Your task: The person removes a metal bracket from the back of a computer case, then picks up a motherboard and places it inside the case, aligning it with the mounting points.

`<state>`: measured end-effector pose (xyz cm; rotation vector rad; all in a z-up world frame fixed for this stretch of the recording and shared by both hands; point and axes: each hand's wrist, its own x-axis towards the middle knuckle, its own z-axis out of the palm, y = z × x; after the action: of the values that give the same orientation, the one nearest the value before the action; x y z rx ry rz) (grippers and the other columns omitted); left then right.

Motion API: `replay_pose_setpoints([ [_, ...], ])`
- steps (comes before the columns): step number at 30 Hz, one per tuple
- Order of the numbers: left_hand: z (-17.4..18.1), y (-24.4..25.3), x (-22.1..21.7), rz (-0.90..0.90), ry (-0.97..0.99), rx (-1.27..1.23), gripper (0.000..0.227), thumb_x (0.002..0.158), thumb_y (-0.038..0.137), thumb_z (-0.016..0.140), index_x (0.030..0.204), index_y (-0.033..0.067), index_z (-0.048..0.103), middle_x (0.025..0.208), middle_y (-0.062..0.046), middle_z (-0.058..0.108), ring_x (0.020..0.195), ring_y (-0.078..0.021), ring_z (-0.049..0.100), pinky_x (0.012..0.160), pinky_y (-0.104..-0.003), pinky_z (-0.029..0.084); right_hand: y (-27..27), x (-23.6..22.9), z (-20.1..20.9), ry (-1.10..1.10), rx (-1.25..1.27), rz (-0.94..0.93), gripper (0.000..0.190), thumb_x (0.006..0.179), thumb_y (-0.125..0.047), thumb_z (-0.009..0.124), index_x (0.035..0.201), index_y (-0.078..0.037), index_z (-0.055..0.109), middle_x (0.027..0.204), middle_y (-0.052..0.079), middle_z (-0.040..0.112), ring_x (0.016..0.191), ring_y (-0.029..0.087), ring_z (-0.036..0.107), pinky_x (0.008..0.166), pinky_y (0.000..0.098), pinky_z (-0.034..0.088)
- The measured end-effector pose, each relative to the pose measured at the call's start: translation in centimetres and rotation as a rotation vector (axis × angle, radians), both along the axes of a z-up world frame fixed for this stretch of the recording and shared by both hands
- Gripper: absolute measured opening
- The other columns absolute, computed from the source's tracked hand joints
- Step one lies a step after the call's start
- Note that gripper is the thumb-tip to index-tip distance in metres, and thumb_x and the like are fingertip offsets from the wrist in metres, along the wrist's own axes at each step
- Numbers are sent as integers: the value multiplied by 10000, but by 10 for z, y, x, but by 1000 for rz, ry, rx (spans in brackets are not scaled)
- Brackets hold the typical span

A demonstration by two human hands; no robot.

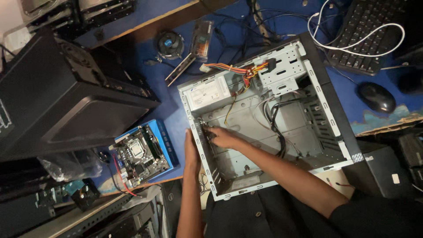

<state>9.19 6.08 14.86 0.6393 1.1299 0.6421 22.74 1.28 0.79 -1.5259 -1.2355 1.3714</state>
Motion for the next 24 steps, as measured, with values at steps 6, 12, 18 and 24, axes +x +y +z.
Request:
replay_pose_setpoints([
  [6,79,-18,0,-925,1092,1153,423,904,316,532,1257,131,672,1285,-86,676,1228,-258,584,1095,-380,421,5,12,-53,367,-175,-100,606,879,-50,617,1465,-74,462,1403,112,588,1255,238,597,1010,355,514],
  [12,32,-26,55,-2069,1466,1295,424,985,302,508,1364,151,622,1525,-29,475,1505,-282,332,1236,-567,125,9,32,-32,462,-316,-2,355,981,-78,506,1311,-70,639,1196,127,683,1079,208,643,880,339,552],
  [18,6,-20,56,-2212,1584,1115,508,1004,311,564,1456,81,599,1525,-129,540,1408,-376,466,1125,-588,262,-7,38,48,415,-285,-11,365,942,-162,597,1305,-123,589,1191,28,675,1090,155,613,881,355,525],
  [24,24,-23,57,-2270,1526,1064,439,1006,310,571,1383,104,660,1487,-131,567,1408,-392,463,1150,-610,257,-22,92,76,991,-222,-749,250,1039,-290,537,1161,-75,568,986,133,659,850,282,673,756,478,588],
])
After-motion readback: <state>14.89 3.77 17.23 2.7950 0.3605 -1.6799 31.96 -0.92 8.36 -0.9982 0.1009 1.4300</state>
